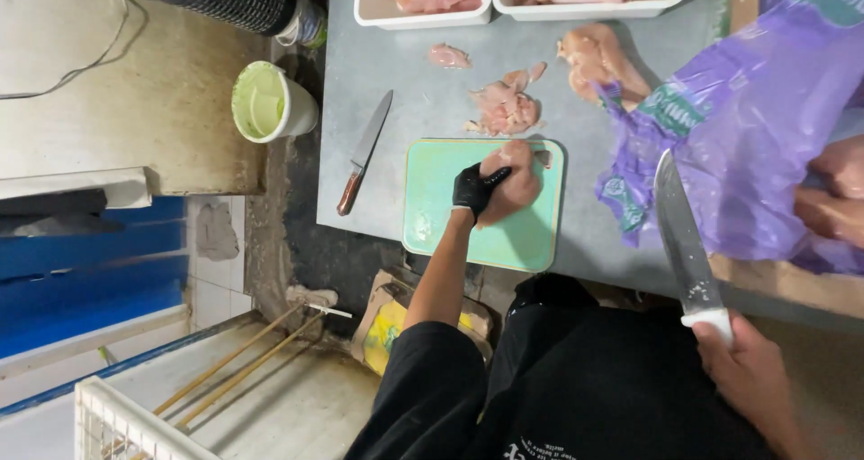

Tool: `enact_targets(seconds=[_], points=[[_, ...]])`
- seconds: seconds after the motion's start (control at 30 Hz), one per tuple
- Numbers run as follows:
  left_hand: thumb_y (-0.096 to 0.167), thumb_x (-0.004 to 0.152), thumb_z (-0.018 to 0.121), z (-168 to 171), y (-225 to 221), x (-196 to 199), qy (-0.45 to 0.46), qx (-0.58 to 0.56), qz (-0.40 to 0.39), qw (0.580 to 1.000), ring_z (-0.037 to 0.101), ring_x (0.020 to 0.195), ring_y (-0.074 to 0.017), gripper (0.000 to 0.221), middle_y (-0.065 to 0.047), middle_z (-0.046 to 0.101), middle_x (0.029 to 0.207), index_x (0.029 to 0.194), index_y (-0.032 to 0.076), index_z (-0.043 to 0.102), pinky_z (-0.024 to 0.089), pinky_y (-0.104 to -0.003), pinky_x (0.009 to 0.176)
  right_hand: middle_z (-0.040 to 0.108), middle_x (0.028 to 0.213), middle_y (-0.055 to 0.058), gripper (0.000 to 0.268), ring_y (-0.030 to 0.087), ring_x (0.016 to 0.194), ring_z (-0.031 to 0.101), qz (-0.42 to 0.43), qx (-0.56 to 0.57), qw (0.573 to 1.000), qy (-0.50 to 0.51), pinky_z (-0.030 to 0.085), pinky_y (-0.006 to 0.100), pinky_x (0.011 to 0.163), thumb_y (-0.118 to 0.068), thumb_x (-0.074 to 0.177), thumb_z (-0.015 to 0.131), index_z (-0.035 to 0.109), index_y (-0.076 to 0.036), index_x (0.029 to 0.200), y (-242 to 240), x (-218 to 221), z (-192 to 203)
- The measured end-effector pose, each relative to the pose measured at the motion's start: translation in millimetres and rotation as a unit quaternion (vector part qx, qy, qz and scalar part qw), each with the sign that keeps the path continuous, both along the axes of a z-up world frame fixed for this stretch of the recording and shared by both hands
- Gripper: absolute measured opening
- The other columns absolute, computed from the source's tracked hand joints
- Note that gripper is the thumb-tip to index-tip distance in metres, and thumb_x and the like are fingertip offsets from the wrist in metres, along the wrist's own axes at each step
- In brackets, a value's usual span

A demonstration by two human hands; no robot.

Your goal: Slicing raw chicken breasts into smaller pieces on a cutting board using a chef's knife in a commercial kitchen setting.

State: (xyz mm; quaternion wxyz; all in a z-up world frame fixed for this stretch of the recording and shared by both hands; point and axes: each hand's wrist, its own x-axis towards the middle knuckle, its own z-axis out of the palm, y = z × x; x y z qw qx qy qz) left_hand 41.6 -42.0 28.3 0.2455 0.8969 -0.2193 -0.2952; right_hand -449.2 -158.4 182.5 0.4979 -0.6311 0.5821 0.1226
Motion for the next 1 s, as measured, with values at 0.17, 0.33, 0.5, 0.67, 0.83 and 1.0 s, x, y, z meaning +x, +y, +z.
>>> enact_targets(seconds=[0.17, 0.33, 0.5, 0.67, 0.83, 1.0], points=[[0.061, 0.08, 0.072, 21, 34, -25, -0.257, -0.098, -0.087, 0.958, 0.067, 0.099, -0.0414, 0.066, -0.014, 0.069, 0.118, 0.127, 0.015, 0.062, 0.053, -0.055, 0.081, 0.059, 0.066, 0.008, 0.034, 0.02, 0.062, 0.051, -0.04, 0.013, 0.995, -0.085, 0.043, 0.037, 0.067, -0.036, 0.109, 0.057, 0.066, -0.005, 0.098, 59, 79, 29], [0.058, 0.076, 0.079, 3, 39, -52, -0.306, -0.088, -0.248, 0.915, 0.061, 0.115, -0.0427, 0.103, -0.021, 0.051, 0.157, 0.159, 0.01, 0.041, 0.051, -0.054, 0.08, 0.062, 0.07, 0.011, 0.033, 0.022, 0.064, 0.055, -0.056, 0.007, 0.995, -0.082, 0.045, 0.038, 0.063, -0.033, 0.106, 0.059, 0.07, -0.002, 0.105, 74, 121, 56], [0.033, 0.076, 0.07, -21, 29, -31, -0.327, -0.141, -0.21, 0.911, 0.058, 0.098, -0.0463, 0.085, -0.023, 0.056, 0.138, 0.152, 0.005, 0.044, 0.05, -0.056, 0.078, 0.06, 0.067, 0.005, 0.036, 0.021, 0.065, 0.052, 0.0, -0.065, 0.997, -0.042, 0.042, 0.038, 0.071, -0.033, 0.103, 0.058, 0.059, -0.007, 0.078, 73, 122, 66], [0.052, 0.097, 0.061, -8, 31, -14, -0.263, -0.15, -0.21, 0.93, 0.06, 0.104, -0.0429, 0.063, -0.014, 0.059, 0.143, 0.146, 0.014, 0.054, 0.054, -0.056, 0.085, 0.067, 0.067, 0.006, 0.039, 0.023, 0.065, 0.06, 0.012, -0.08, 0.996, -0.036, 0.046, 0.038, 0.073, -0.038, 0.104, 0.06, 0.064, -0.005, 0.082, 63, 104, 47], [0.04, 0.1, 0.055, -24, 29, -15, -0.255, -0.16, -0.174, 0.938, 0.062, 0.098, -0.0421, 0.046, -0.013, 0.063, 0.132, 0.141, 0.019, 0.059, 0.054, -0.056, 0.079, 0.07, 0.068, 0.009, 0.042, 0.026, 0.067, 0.065, 0.029, -0.08, 0.996, -0.029, 0.048, 0.041, 0.073, -0.04, 0.105, 0.059, 0.063, -0.005, 0.082, 63, 103, 49], [0.042, 0.092, 0.064, 2, 26, -1, -0.102, -0.151, -0.074, 0.98, 0.07, 0.112, -0.0357, 0.045, -0.008, 0.072, 0.127, 0.134, 0.026, 0.066, 0.055, -0.046, 0.091, 0.068, 0.069, 0.008, 0.036, 0.022, 0.065, 0.062, 0.031, -0.065, 0.994, -0.081, 0.046, 0.036, 0.071, -0.038, 0.105, 0.061, 0.065, -0.006, 0.089, 65, 99, 44]])
